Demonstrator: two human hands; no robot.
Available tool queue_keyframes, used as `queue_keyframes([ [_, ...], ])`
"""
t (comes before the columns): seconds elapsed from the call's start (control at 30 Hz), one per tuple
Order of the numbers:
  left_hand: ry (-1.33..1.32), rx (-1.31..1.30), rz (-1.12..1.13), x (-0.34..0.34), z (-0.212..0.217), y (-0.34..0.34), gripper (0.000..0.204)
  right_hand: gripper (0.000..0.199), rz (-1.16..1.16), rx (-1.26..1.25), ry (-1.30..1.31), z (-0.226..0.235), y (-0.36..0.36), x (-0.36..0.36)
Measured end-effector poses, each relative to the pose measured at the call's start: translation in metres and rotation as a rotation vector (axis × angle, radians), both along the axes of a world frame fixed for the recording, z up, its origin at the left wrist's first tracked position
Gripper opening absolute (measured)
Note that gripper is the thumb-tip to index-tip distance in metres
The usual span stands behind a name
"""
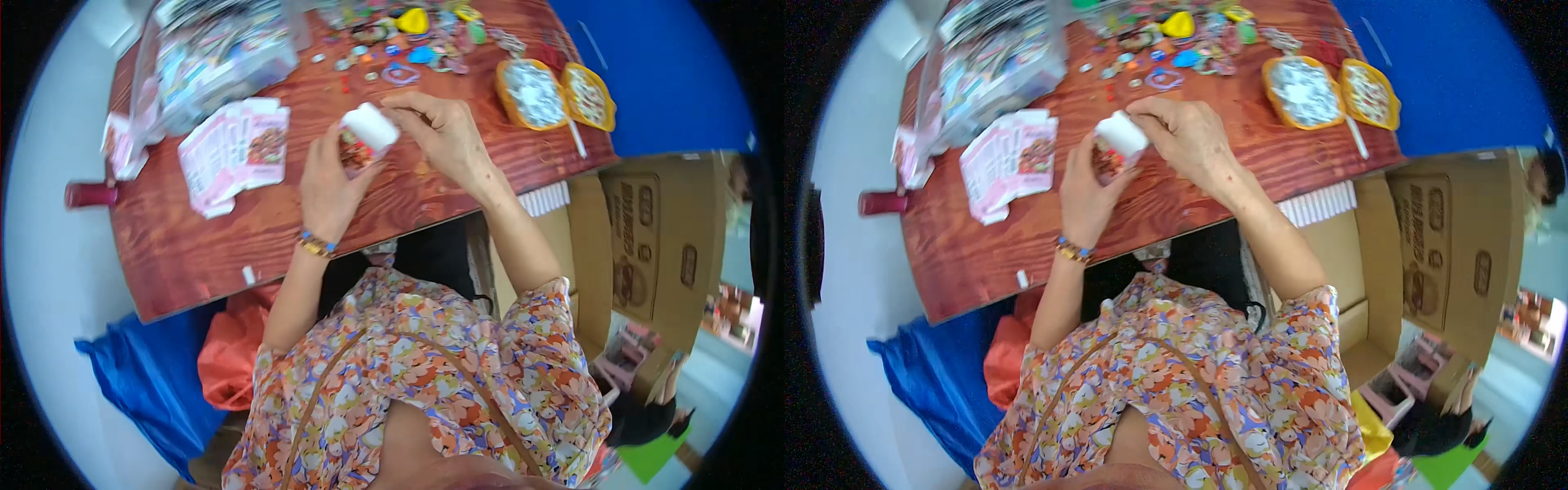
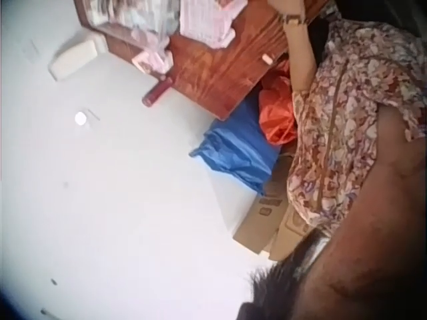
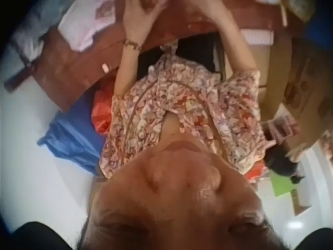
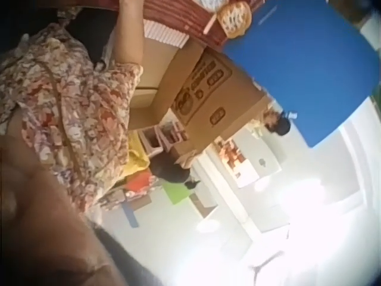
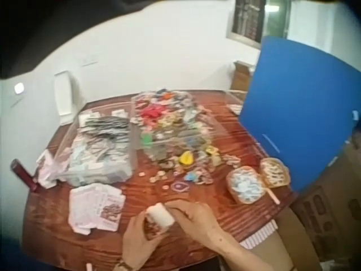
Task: Packaging small toys and trinkets into individual pink bags.
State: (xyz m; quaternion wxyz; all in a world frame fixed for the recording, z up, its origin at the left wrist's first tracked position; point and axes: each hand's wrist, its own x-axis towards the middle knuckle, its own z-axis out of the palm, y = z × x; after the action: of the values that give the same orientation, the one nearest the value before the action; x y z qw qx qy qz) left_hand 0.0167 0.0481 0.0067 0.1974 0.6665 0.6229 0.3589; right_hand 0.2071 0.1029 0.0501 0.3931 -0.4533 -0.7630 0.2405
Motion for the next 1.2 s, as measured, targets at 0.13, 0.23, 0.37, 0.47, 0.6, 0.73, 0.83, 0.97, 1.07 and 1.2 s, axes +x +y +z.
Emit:
queue_keyframes([
  [0.13, -0.042, 0.043, -0.073, -0.004, -0.001, -0.003, 0.076, 0.020, -0.290, -0.132, 0.122, 0.005, 0.011, 0.073],
  [0.23, -0.067, 0.054, -0.147, 0.009, 0.000, 0.000, 0.077, 0.021, -0.616, -0.188, 0.039, 0.004, 0.027, 0.161],
  [0.37, -0.037, 0.028, -0.177, 0.024, 0.001, -0.001, 0.078, 0.022, -0.562, -0.350, -0.136, -0.012, 0.047, 0.207],
  [0.47, -0.016, 0.043, -0.199, 0.030, 0.006, 0.000, 0.079, 0.028, -0.476, -0.196, -0.370, -0.022, 0.057, 0.209],
  [0.6, 0.003, 0.080, -0.214, 0.030, 0.004, 0.002, 0.079, 0.027, -0.439, -0.430, -0.292, -0.024, 0.063, 0.219],
  [0.73, 0.024, 0.081, -0.232, 0.032, 0.004, 0.003, 0.082, 0.016, -0.384, -0.460, -0.057, -0.028, 0.066, 0.234],
  [0.83, 0.021, 0.067, -0.261, 0.037, 0.008, 0.004, 0.083, 0.011, -0.384, -0.460, 0.118, -0.023, 0.062, 0.242],
  [0.97, 0.029, 0.091, -0.285, 0.046, 0.009, 0.005, 0.083, 0.011, -0.370, -0.545, 0.330, -0.009, 0.053, 0.234],
  [1.07, 0.020, 0.084, -0.320, 0.051, 0.007, 0.008, 0.083, 0.012, -0.368, -0.524, 0.271, -0.006, 0.052, 0.231],
  [1.2, 0.066, 0.039, -0.283, 0.059, 0.004, 0.007, 0.083, 0.013, -0.361, -0.494, 0.221, 0.011, 0.035, 0.200],
])
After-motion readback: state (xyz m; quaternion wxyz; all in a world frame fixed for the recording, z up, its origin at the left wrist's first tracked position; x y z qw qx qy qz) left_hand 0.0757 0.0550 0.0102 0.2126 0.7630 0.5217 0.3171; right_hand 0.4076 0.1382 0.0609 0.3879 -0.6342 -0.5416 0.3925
